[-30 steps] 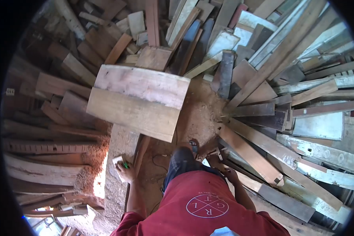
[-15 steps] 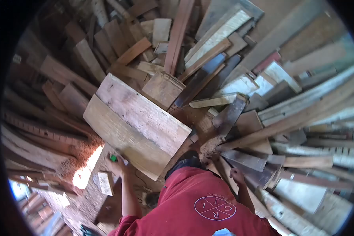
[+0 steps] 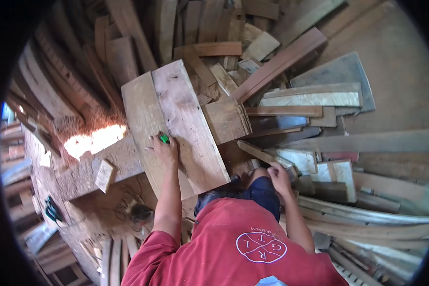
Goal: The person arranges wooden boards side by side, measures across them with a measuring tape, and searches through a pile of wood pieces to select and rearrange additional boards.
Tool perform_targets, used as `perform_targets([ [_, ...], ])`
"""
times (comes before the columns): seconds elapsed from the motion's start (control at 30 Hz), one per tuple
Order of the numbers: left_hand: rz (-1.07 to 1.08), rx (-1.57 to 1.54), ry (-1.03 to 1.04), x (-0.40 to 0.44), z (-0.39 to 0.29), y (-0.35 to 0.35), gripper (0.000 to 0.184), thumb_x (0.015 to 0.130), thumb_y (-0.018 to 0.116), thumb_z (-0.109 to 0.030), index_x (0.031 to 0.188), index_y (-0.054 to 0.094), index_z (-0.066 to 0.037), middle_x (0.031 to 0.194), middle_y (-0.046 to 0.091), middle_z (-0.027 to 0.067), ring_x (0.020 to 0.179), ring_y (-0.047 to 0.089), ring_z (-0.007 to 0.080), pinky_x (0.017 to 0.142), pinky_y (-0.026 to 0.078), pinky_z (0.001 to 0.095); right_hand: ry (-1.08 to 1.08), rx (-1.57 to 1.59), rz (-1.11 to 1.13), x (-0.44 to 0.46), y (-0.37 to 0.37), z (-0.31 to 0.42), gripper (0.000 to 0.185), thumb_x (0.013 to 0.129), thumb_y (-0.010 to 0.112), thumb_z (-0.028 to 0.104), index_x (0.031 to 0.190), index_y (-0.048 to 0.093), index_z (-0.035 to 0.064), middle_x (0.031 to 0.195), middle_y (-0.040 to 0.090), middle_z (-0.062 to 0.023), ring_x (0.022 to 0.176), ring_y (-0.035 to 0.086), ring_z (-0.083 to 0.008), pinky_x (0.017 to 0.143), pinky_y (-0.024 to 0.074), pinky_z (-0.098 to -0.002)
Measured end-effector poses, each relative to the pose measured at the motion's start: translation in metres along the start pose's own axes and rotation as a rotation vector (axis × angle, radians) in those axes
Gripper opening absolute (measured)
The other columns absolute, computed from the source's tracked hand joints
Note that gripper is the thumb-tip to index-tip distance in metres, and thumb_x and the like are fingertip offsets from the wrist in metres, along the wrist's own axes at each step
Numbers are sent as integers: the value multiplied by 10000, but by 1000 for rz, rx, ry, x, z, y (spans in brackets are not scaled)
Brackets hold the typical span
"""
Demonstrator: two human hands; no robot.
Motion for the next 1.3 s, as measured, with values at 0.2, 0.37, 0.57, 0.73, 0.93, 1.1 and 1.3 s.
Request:
perform_targets([
  [0.2,-89,-76,-68,4,-5,-17,452,775,680,-186,1202,616,-52,1244,614,217,1367,435,412,1180,75,696,-382,-166,473,93,108,136,298,910,698,226,1126,667,22,969,718,-154,900,713,-274,805,556,-368],
  [0.37,-34,-301,-144,0,16,-14,472,773,685,-181,1220,625,-41,1257,619,216,1334,465,416,1201,109,646,-338,-483,858,100,179,151,392,895,694,369,1041,702,5,999,732,-195,960,710,-304,853,541,-403],
  [0.57,-253,65,-247,-102,54,-106,565,747,704,-167,1287,599,-38,1310,604,184,1270,506,442,1186,269,482,-190,-461,1157,96,254,79,602,945,613,494,1253,644,-21,1208,664,-275,1150,634,-393,959,485,-453],
  [0.73,-457,-398,-905,-269,108,-113,418,873,659,-152,1257,574,-12,1168,613,140,1092,591,272,947,470,358,-115,-308,1188,77,245,103,552,989,579,425,1290,590,-37,1193,671,-270,1143,637,-392,957,479,-463],
  [0.93,-199,-755,-1186,-307,88,-71,409,928,652,-206,1261,531,-3,1017,609,79,927,596,198,833,483,354,-288,-176,1169,76,246,114,486,1013,554,386,1234,611,-43,1124,706,-236,952,727,-329,840,541,-441],
  [1.1,-298,-343,-811,-276,111,-79,619,863,683,-154,1384,457,92,1391,490,238,1300,469,337,1102,368,427,-184,-372,1256,84,222,100,499,985,586,433,1080,664,-50,876,731,-148,774,732,-231,644,564,-390],
  [1.3,-235,-113,-418,-233,71,-95,494,803,664,-132,1255,561,36,1424,511,253,1359,402,426,1147,301,504,-346,-1,917,148,103,106,410,943,666,349,1168,667,6,926,735,-146,822,712,-202,755,555,-361],
])
Point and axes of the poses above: each hand's wrist, its own x-axis towards the middle knuckle, its own y-axis out of the palm, z = x × y, the point moved 9 cm from there along x, towards the middle knuckle
